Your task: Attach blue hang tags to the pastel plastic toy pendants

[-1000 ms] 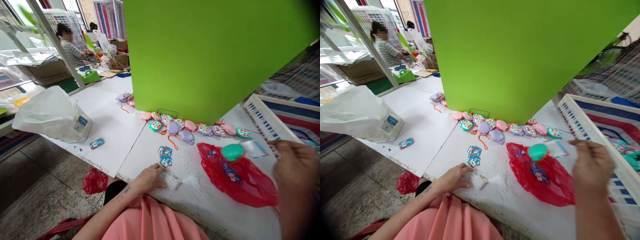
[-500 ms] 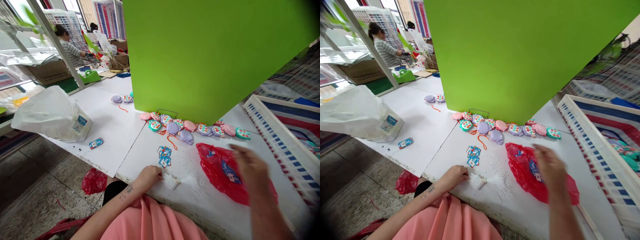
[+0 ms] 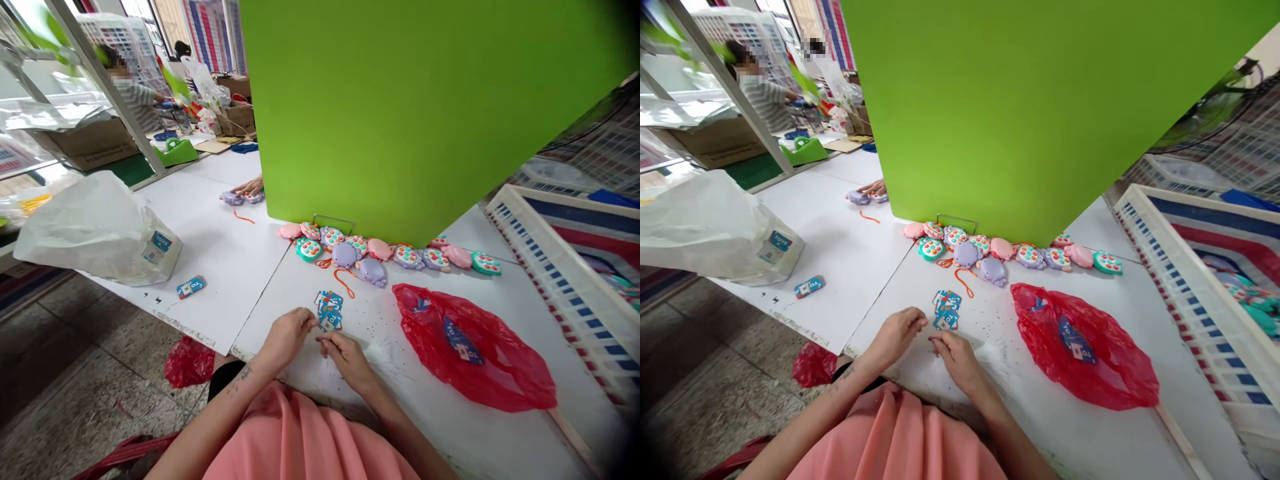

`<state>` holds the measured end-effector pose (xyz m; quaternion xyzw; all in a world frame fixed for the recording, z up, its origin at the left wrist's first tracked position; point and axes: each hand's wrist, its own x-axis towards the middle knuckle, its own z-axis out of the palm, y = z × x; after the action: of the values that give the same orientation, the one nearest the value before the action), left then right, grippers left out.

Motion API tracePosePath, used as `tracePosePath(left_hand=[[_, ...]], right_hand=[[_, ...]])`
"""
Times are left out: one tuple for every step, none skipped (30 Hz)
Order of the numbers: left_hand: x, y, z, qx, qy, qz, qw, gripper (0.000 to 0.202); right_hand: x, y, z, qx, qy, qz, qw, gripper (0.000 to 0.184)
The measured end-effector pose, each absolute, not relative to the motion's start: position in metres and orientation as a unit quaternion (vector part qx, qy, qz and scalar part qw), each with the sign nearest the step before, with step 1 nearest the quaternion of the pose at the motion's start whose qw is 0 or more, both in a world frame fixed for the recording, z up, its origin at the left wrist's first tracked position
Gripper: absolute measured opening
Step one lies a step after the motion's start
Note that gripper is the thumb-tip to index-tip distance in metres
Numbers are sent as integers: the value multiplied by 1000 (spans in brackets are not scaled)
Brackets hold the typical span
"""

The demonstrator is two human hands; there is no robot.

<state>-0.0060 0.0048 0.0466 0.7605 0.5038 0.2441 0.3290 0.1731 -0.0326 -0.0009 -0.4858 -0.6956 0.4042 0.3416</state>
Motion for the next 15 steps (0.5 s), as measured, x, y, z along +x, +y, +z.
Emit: tracePosePath(left_hand=[[-11,8,50,742,520,268,328,25],[-16,12,53,719,537,292,329,26],[-22,16,57,696,551,316,334,27],[-27,20,60,676,557,337,344,27],[-31,23,63,661,556,354,359,27],[-34,25,66,650,549,365,377,27],[-35,26,68,645,539,369,396,27],[-35,25,70,645,528,368,412,27],[-32,23,72,650,517,360,424,27],[-28,20,72,661,506,350,429,27],[-22,17,73,677,494,338,428,27],[-17,14,73,696,480,325,423,27],[-11,11,74,716,465,314,416,26],[-6,8,74,732,451,307,408,25],[-2,7,74,743,440,305,401,25]], right_hand=[[176,-33,-3,-492,-685,414,344,27],[179,-33,-4,-497,-670,426,350,28],[182,-34,-6,-502,-653,440,359,29],[185,-34,-6,-506,-633,453,373,31],[189,-33,-6,-510,-610,464,391,32],[192,-33,-4,-513,-586,473,411,34],[195,-33,-1,-517,-564,479,431,35],[197,-32,3,-517,-550,481,445,35],[199,-32,9,-514,-544,482,455,36],[199,-32,15,-507,-543,484,462,36],[199,-33,21,-496,-546,490,464,36],[197,-34,27,-483,-550,501,462,38],[195,-35,33,-470,-552,517,454,39],[192,-36,37,-458,-553,538,441,41],[189,-37,40,-451,-553,558,423,41]])
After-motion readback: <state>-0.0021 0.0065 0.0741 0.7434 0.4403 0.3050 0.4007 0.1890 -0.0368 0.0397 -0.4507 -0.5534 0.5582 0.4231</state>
